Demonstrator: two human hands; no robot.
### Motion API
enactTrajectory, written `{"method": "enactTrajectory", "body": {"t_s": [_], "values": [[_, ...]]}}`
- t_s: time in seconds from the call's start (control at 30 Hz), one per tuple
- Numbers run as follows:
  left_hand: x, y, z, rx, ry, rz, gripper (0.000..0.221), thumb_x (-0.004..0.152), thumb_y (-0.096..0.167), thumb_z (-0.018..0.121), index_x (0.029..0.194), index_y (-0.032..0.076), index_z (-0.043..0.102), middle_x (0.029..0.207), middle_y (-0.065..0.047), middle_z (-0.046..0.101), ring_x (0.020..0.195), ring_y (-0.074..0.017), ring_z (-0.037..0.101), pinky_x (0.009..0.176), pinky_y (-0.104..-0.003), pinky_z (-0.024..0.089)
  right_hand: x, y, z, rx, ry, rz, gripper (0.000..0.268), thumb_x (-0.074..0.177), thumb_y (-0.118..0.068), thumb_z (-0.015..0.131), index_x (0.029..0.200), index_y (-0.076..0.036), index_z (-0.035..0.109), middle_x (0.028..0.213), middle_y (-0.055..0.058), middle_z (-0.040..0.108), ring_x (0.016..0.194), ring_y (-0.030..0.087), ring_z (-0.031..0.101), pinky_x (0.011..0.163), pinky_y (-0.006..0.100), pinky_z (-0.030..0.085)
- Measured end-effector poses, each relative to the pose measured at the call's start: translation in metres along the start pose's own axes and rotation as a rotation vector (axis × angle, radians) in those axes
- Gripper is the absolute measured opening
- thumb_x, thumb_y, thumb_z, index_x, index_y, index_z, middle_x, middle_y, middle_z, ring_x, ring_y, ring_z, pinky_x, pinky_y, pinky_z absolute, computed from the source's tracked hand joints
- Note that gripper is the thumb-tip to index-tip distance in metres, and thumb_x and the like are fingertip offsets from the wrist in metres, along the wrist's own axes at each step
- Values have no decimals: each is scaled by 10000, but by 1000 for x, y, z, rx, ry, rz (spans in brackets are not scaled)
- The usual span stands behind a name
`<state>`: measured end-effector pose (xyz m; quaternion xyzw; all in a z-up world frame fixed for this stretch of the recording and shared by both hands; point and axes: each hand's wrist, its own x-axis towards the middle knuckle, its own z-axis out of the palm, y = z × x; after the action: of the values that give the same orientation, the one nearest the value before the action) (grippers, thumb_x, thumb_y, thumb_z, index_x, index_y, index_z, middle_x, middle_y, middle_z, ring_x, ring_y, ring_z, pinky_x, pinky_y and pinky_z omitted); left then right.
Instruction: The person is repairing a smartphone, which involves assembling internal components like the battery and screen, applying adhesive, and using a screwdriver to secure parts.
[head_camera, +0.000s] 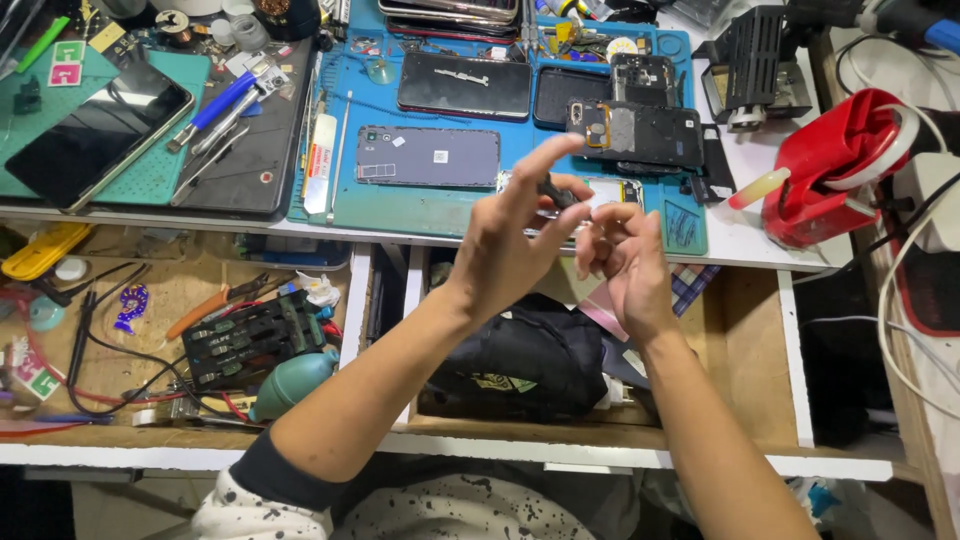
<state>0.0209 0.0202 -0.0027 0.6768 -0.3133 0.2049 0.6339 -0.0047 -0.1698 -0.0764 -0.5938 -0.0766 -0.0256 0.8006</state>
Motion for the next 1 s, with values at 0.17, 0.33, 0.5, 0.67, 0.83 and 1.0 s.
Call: {"method": "enactTrajectory", "body": {"t_s": [0.17,0.33,0.5,0.67,0.83,1.0], "values": [[20,-17,-38,228,-31,77,522,1059,34,671,1438,171,339,1109,-106,722,856,-212,779,755,-290,703,-7,-36,27,-555,133,-233,534,1082,-517,278,1095,-79,584,930,77,636,855,181,574,765,320,413],[22,-46,-48,420,-161,107,556,1048,8,698,1473,165,375,1096,-81,715,839,-233,764,754,-344,647,1,-36,34,-1050,-5,-409,711,1102,-461,168,1059,-57,752,1268,117,675,1207,298,597,1127,528,305],[24,-53,-40,478,-275,48,674,1032,13,702,1547,224,322,1088,-43,712,778,-207,726,666,-365,604,5,-23,27,-1228,-179,-374,531,1077,-244,288,907,-33,744,1361,163,675,1361,392,566,1261,611,135],[21,-60,-30,466,-251,2,688,1006,47,699,1553,280,354,1076,-44,746,798,-282,730,697,-431,575,5,-19,26,-1202,-133,-367,563,1111,-302,275,860,-46,710,1309,163,704,1322,366,606,1261,577,142],[17,-62,-26,439,-224,-19,674,1005,72,693,1563,298,388,1045,-70,771,857,-326,760,747,-463,610,6,-8,18,-1249,-103,-435,515,1137,-340,331,879,-66,683,1315,138,708,1310,331,619,1261,535,143],[19,-56,-29,448,-259,-41,680,1001,50,683,1564,274,374,1053,-98,769,874,-359,755,766,-495,596,5,-11,19,-1241,-118,-373,546,1123,-375,302,859,-88,685,1329,128,702,1339,319,599,1265,547,124]]}}
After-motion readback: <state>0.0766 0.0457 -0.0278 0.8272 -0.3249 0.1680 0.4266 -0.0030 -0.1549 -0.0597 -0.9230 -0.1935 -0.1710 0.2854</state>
